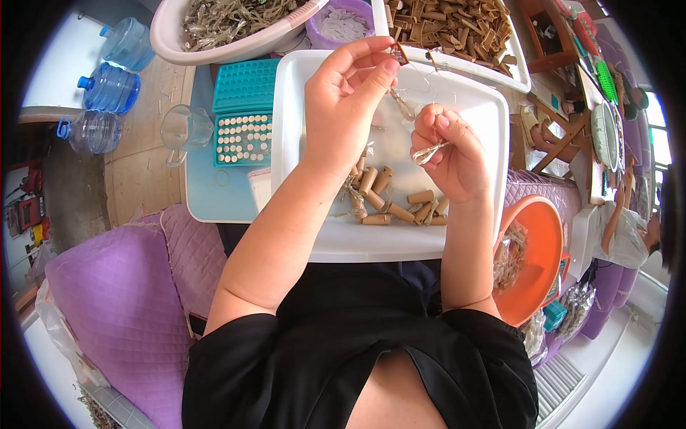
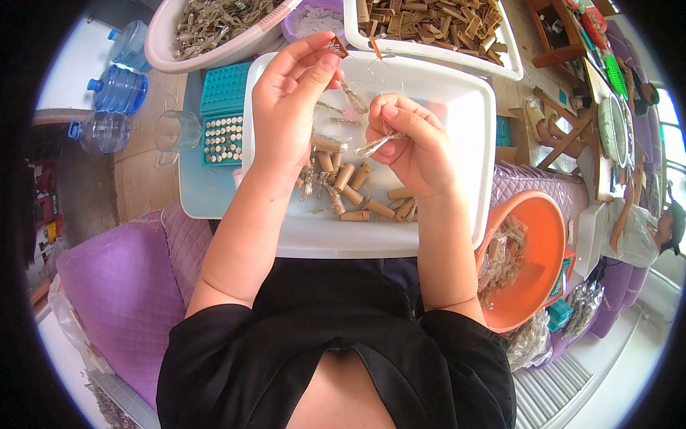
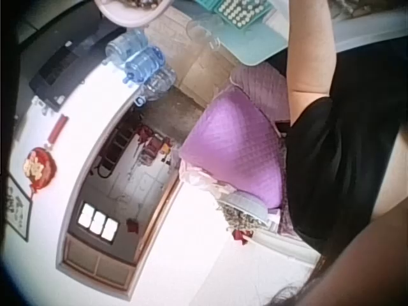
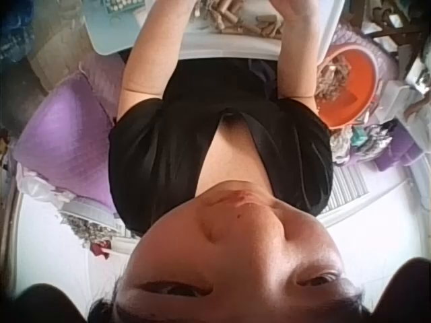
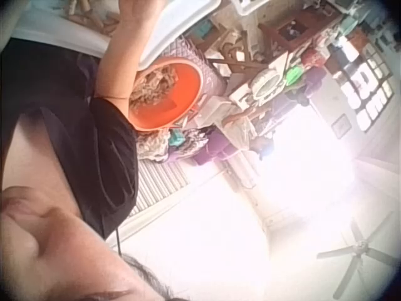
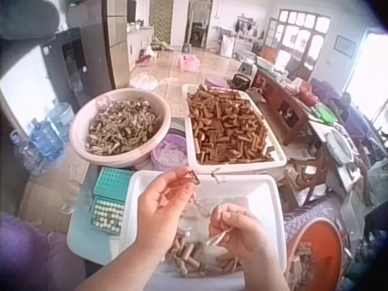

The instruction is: The person assembles small electronic components by hand, inserting circuit boards into plastic tube housings.

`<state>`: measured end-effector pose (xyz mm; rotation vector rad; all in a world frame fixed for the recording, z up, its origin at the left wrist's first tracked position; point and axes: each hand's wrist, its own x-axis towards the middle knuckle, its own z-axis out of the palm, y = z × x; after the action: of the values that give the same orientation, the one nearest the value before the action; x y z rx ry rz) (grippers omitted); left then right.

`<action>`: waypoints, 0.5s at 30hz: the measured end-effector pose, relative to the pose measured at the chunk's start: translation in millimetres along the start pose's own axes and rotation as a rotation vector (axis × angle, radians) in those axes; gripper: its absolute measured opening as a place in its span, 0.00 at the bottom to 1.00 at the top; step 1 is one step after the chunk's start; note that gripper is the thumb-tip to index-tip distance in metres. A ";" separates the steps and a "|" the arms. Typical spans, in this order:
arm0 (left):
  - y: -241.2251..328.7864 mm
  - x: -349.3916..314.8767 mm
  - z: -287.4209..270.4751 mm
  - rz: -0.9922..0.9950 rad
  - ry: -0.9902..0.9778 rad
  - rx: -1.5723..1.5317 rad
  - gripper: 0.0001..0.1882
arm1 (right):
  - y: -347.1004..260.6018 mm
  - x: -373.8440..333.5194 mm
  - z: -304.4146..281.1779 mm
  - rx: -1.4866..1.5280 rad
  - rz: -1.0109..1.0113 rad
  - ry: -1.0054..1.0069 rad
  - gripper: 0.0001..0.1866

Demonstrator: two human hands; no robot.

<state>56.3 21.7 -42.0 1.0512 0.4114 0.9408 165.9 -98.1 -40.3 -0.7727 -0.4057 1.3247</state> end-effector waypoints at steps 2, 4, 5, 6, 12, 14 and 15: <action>-0.2 -0.5 0.3 -0.001 0.001 0.004 0.14 | 0.0 -0.7 -0.6 0.011 0.009 0.000 0.09; -1.5 -0.6 1.0 0.008 -0.004 -0.012 0.14 | -0.1 -1.5 -0.9 0.006 0.005 0.008 0.10; -1.5 -1.0 1.6 0.007 -0.005 -0.013 0.14 | -0.2 -2.0 -1.1 0.002 0.001 0.015 0.10; -1.3 -1.3 2.5 0.003 -0.003 -0.017 0.14 | -0.6 -2.5 -1.5 0.001 0.001 0.016 0.10; -1.5 -1.0 -1.0 -0.001 0.002 -0.020 0.14 | 1.5 -0.1 -1.1 -0.006 0.009 0.018 0.10; -1.8 -0.1 -2.5 0.000 0.000 -0.017 0.14 | 2.3 2.0 -2.5 0.005 0.019 0.002 0.10; -1.4 1.4 -3.4 0.003 0.002 -0.015 0.14 | 2.5 3.7 -0.6 0.006 0.019 0.000 0.10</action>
<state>55.4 24.4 -44.6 1.0375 0.4044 0.9466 165.3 -94.6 -43.0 -0.7735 -0.3953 1.3433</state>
